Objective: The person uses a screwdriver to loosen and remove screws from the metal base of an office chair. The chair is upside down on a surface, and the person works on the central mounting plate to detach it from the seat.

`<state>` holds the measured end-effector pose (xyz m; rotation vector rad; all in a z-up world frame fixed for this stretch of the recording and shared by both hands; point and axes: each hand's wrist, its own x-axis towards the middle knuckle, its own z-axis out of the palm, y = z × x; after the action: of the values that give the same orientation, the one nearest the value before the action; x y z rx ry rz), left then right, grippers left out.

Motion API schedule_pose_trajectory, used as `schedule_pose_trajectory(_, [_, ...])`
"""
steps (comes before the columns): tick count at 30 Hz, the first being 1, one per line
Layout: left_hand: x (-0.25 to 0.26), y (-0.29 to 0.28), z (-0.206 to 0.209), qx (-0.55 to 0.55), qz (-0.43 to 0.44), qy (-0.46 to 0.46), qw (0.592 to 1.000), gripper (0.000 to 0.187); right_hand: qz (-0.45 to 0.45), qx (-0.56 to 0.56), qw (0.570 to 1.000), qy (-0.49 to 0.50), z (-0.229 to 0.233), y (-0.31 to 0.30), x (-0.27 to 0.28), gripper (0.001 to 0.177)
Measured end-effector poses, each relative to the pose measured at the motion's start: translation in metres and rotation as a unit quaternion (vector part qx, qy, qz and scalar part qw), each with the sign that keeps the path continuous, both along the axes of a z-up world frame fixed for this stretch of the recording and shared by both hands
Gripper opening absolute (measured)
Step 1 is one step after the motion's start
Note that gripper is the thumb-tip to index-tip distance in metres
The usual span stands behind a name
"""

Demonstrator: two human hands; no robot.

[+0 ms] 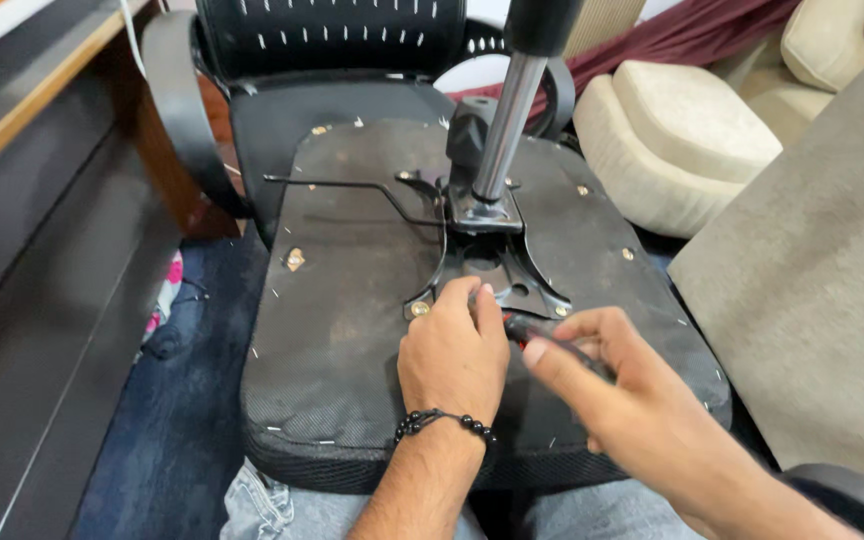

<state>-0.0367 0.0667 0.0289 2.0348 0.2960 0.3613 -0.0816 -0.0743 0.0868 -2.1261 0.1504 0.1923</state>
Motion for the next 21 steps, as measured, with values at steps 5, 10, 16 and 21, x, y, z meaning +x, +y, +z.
schedule_pose_trajectory(5, [0.002,0.002,-0.004,0.005,0.012,-0.041,0.999,0.033,0.003,-0.162,0.977,-0.138,0.004,0.01,-0.004,0.042])
schedule_pose_trajectory(10, [0.002,-0.001,-0.017,0.017,0.013,-0.051,0.998,0.039,-0.021,-0.179,0.968,-0.176,-0.003,0.007,-0.007,0.038])
schedule_pose_trajectory(16, [-0.009,-0.003,0.003,-0.03,0.007,0.007,1.0,0.04,-0.089,0.187,0.974,0.087,0.005,0.002,-0.007,0.032])
schedule_pose_trajectory(21, [-0.012,-0.001,0.015,-0.063,0.002,0.059,0.996,0.044,-0.098,0.538,0.77,0.328,0.012,-0.006,-0.002,0.031])
